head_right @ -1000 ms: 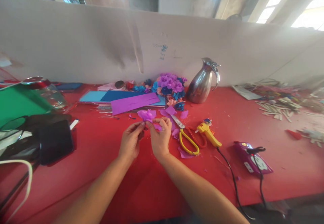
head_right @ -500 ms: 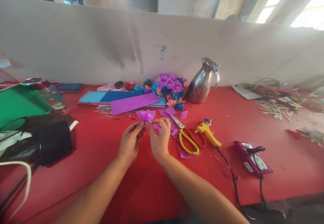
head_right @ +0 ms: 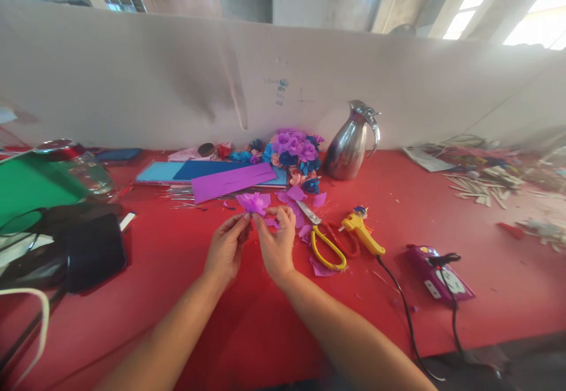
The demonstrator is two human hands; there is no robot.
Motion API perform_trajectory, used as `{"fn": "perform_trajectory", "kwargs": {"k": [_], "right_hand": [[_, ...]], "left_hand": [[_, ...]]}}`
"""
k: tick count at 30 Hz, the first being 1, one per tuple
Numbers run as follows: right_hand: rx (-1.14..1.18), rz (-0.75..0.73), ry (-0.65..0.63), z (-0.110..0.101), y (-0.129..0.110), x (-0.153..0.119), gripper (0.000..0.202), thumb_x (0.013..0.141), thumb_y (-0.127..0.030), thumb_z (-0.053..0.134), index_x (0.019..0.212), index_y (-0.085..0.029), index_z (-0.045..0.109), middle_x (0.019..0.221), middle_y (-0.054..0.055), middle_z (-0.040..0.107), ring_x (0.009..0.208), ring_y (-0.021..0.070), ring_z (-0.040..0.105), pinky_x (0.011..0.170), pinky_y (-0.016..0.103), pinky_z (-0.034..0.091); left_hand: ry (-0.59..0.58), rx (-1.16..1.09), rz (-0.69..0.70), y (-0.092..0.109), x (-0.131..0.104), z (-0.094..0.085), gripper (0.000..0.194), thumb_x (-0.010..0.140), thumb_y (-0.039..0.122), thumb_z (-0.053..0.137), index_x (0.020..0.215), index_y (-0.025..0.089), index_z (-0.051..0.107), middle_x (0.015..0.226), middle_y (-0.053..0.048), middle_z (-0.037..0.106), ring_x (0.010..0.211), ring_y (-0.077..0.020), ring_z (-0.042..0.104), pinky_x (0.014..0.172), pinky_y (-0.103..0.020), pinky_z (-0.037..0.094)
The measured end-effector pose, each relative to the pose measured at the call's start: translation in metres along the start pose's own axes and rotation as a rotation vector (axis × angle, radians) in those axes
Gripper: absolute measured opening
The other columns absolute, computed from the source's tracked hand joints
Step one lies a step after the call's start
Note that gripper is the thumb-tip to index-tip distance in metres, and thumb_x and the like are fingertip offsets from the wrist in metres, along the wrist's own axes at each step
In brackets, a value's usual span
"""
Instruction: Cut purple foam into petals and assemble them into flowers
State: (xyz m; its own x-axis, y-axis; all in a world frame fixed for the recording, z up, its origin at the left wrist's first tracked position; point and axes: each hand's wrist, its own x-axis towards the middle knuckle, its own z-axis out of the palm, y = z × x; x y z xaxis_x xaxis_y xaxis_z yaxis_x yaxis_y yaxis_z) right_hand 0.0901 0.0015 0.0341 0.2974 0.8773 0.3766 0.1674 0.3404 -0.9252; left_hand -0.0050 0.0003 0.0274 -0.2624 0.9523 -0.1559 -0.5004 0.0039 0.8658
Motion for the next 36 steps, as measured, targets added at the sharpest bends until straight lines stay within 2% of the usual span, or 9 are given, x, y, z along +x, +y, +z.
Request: {"fn": "perform_trajectory", "kwargs": {"k": [3, 5, 8, 11, 14, 19, 24, 31, 36], "right_hand": [[0.125, 0.040, -0.004, -0.003, -0.001, 0.000, 0.015, 0.080, -0.035, 0.058, 0.086, -0.022, 0.054, 0.085, 0.000, 0.052, 0.082, 0.0167, 0.048, 0.078, 0.031, 0.038], [0.245, 0.085, 0.038, -0.006, 0.001, 0.000, 0.013, 0.082, -0.034, 0.052, 0.088, -0.022, 0.053, 0.084, -0.001, 0.051, 0.079, 0.0152, 0.047, 0.076, 0.029, 0.038], [0.384, 0.186, 0.058, -0.007, 0.008, 0.002, 0.008, 0.077, -0.028, 0.054, 0.083, -0.022, 0.054, 0.078, -0.004, 0.049, 0.072, 0.0129, 0.045, 0.070, 0.026, 0.037], [0.514, 0.335, -0.127, -0.004, 0.012, 0.002, 0.007, 0.070, -0.023, 0.058, 0.076, -0.021, 0.057, 0.071, -0.005, 0.051, 0.065, 0.0112, 0.044, 0.064, 0.024, 0.036], [0.618, 0.424, -0.304, -0.002, 0.009, -0.001, 0.010, 0.069, -0.024, 0.064, 0.078, -0.022, 0.062, 0.069, -0.004, 0.056, 0.063, 0.0114, 0.048, 0.063, 0.024, 0.039], [0.633, 0.332, -0.431, -0.002, -0.002, -0.003, 0.013, 0.071, -0.029, 0.069, 0.082, -0.023, 0.066, 0.072, -0.002, 0.060, 0.070, 0.0140, 0.057, 0.070, 0.026, 0.044], [0.552, 0.250, -0.397, -0.005, -0.003, 0.000, 0.012, 0.068, -0.030, 0.072, 0.077, -0.022, 0.071, 0.084, 0.001, 0.059, 0.080, 0.0153, 0.056, 0.077, 0.029, 0.046], [0.435, 0.195, -0.415, -0.004, 0.006, 0.000, 0.013, 0.072, -0.033, 0.072, 0.076, -0.021, 0.072, 0.079, 0.001, 0.057, 0.083, 0.0171, 0.051, 0.076, 0.030, 0.045], [0.399, 0.139, -0.379, -0.003, 0.015, -0.001, 0.011, 0.072, -0.031, 0.072, 0.068, -0.021, 0.068, 0.078, 0.000, 0.057, 0.079, 0.0152, 0.052, 0.073, 0.028, 0.044]], "left_hand": [[-0.039, -0.024, -0.007, 0.003, 0.000, 0.000, 0.020, 0.059, 0.030, 0.080, 0.068, 0.016, 0.070, 0.057, 0.004, 0.055, 0.052, -0.0048, 0.041, 0.052, -0.019, 0.031], [-0.086, -0.071, -0.040, 0.004, 0.001, -0.001, 0.021, 0.059, 0.029, 0.080, 0.063, 0.015, 0.066, 0.055, 0.004, 0.052, 0.049, -0.0042, 0.038, 0.048, -0.019, 0.029], [-0.192, -0.165, -0.129, 0.006, 0.002, -0.003, 0.023, 0.059, 0.026, 0.080, 0.060, 0.015, 0.060, 0.055, 0.003, 0.054, 0.045, -0.0037, 0.037, 0.045, -0.018, 0.029], [-0.264, -0.253, -0.204, 0.006, 0.004, -0.007, 0.022, 0.062, 0.023, 0.077, 0.060, 0.015, 0.057, 0.055, 0.002, 0.056, 0.045, -0.0044, 0.040, 0.046, -0.018, 0.034], [-0.267, -0.326, -0.278, 0.007, 0.006, -0.012, 0.018, 0.065, 0.019, 0.072, 0.060, 0.014, 0.056, 0.053, 0.002, 0.055, 0.045, -0.0056, 0.043, 0.051, -0.020, 0.042], [-0.318, -0.420, -0.337, 0.011, 0.007, -0.017, 0.016, 0.066, 0.017, 0.070, 0.059, 0.012, 0.056, 0.048, 0.002, 0.050, 0.042, -0.0059, 0.044, 0.054, -0.022, 0.046], [-0.358, -0.428, -0.353, 0.012, 0.007, -0.016, 0.018, 0.066, 0.017, 0.072, 0.059, 0.011, 0.057, 0.048, 0.002, 0.052, 0.040, -0.0046, 0.042, 0.048, -0.020, 0.043], [-0.347, -0.439, -0.366, 0.009, 0.008, -0.015, 0.016, 0.060, 0.012, 0.076, 0.067, 0.011, 0.062, 0.056, 0.002, 0.059, 0.043, -0.0040, 0.045, 0.044, -0.017, 0.040], [-0.295, -0.368, -0.374, 0.006, 0.008, -0.015, 0.017, 0.059, 0.012, 0.074, 0.072, 0.014, 0.065, 0.071, -0.002, 0.068, 0.063, -0.0119, 0.061, 0.062, -0.024, 0.049]]}}
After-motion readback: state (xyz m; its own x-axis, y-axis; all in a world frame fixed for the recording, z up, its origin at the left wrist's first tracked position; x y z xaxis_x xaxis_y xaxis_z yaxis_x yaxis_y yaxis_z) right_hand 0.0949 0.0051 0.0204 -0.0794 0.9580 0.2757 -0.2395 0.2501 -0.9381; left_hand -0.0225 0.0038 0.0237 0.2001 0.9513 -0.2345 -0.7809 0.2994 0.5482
